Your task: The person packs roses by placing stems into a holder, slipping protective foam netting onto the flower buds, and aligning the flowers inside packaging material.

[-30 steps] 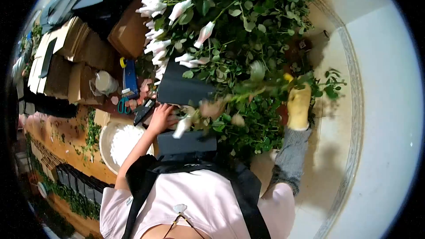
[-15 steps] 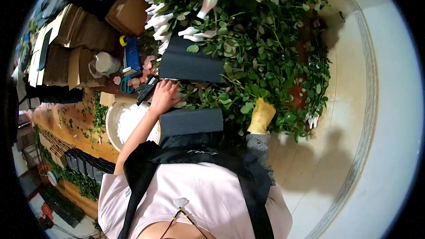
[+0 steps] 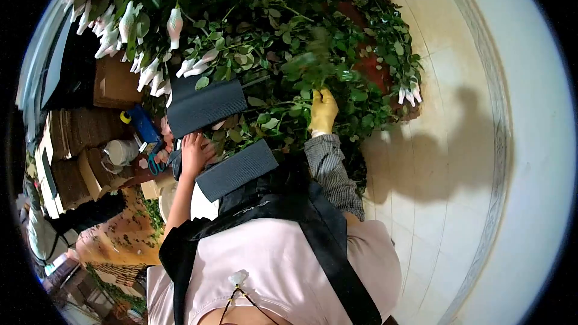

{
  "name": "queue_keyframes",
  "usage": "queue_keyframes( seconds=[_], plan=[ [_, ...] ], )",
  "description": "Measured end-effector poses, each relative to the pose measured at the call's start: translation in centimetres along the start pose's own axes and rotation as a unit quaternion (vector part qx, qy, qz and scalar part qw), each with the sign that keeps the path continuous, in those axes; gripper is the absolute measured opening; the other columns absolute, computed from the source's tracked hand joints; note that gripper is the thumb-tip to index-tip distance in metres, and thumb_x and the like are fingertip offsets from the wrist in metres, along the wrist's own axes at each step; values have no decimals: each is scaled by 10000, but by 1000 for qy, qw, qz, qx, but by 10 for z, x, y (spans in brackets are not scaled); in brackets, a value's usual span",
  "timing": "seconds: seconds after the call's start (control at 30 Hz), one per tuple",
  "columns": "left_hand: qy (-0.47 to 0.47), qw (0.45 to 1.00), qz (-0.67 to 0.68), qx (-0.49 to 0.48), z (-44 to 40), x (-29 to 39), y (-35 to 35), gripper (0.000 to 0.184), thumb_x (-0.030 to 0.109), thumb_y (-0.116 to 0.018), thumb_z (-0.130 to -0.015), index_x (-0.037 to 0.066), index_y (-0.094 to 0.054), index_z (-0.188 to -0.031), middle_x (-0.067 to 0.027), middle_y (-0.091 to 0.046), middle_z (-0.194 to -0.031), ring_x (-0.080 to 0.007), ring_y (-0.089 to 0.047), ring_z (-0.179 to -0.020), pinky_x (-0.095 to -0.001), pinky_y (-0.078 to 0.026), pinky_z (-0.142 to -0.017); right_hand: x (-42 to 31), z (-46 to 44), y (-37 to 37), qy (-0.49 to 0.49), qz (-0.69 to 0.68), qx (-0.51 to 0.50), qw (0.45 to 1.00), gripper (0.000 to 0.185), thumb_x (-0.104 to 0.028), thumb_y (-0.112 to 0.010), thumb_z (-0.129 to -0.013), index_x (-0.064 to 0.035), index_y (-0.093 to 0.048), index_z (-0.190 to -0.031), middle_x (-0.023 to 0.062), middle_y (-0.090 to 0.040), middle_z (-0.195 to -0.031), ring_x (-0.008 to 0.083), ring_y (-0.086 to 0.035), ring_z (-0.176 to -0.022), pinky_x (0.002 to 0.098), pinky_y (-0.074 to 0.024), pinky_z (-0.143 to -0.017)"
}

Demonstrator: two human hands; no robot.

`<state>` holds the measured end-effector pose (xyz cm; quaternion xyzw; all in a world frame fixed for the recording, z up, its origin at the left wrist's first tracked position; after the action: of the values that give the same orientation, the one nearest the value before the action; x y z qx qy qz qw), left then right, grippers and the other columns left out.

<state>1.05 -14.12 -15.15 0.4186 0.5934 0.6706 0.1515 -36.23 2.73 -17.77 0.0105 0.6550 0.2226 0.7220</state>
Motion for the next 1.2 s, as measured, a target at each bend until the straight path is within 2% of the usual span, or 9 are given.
queue_keyframes(
  seconds=[0.2,0.33,0.5,0.7,0.87,0.9,0.97,1.17,1.2],
  plan=[
    [-5,1000,15,-4,-5,5,7,514,202,-778,-660,-56,-623,-1076,-183,-580,-1158,-365,-519,-1139,-470,-368,-1048,19,-25,-3,-35,-150,31,988,226,-54,-651,-935,55,-663,-1132,74,-712,-1008,132,-636,-826,250,-516,-793],
    [-28,1000,6,12,-3,-2,-2,450,214,-784,-668,-34,-623,-1008,-172,-584,-1148,-346,-527,-1120,-463,-359,-1044,6,-30,5,-72,-176,21,981,226,5,-626,-934,106,-642,-1135,133,-701,-1081,184,-672,-917,269,-535,-824],
    [-20,1000,-18,-15,-3,-3,-4,496,337,-799,-692,5,-652,-1031,-132,-612,-1127,-319,-548,-1111,-445,-381,-993,-4,-35,9,-43,-242,-30,969,183,29,-642,-911,112,-636,-1074,170,-690,-1103,225,-680,-906,309,-567,-817],
    [11,1000,19,-3,7,-15,-12,541,318,-790,-687,-41,-629,-1059,-176,-596,-1162,-357,-530,-1140,-466,-379,-1024,-21,-37,114,61,-99,89,989,229,-101,-631,-940,23,-636,-1133,117,-650,-1079,215,-585,-889,345,-513,-819],
    [6,998,54,35,7,-10,-15,526,209,-772,-645,-31,-611,-1084,-175,-575,-1165,-368,-518,-1141,-478,-380,-1012,-14,88,208,142,67,152,976,270,-209,-622,-964,-51,-636,-1182,73,-617,-1060,206,-505,-875,374,-467,-822],
    [12,998,58,27,7,-10,-13,536,215,-779,-642,-29,-609,-1089,-171,-573,-1157,-366,-517,-1134,-478,-379,-1012,-15,67,155,217,27,82,972,309,-268,-681,-932,-107,-655,-1194,88,-624,-1051,217,-518,-866,351,-470,-850],
    [10,998,54,35,8,-11,-13,568,231,-801,-638,-17,-609,-1112,-164,-569,-1157,-367,-506,-1142,-491,-374,-1011,11,-43,305,87,-191,191,959,358,-158,-545,-979,-19,-548,-1308,132,-611,-1292,321,-585,-1140,498,-451,-995],
    [65,996,58,33,14,-6,-11,657,262,-852,-643,14,-608,-1200,-211,-467,-1273,-405,-441,-1199,-541,-345,-1022,51,-11,259,3,140,251,958,391,-105,-508,-993,19,-502,-1364,145,-588,-1322,250,-554,-1196,334,-427,-1034],
    [68,996,58,24,14,-8,-13,649,272,-849,-649,16,-610,-1196,-207,-472,-1264,-400,-442,-1201,-538,-340,-1029,16,8,202,96,89,207,970,350,-112,-547,-987,-1,-533,-1319,116,-606,-1291,235,-562,-1176,350,-437,-1025]
  ],
)
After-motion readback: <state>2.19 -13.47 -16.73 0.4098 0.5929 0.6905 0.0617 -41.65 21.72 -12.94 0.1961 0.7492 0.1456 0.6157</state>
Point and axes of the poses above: each hand's wrist, its own z-axis away from the middle knuckle, its own y-axis out of the back of the hand, x = y × z, the point moved 3 cm from there along -z, towards the middle knuckle
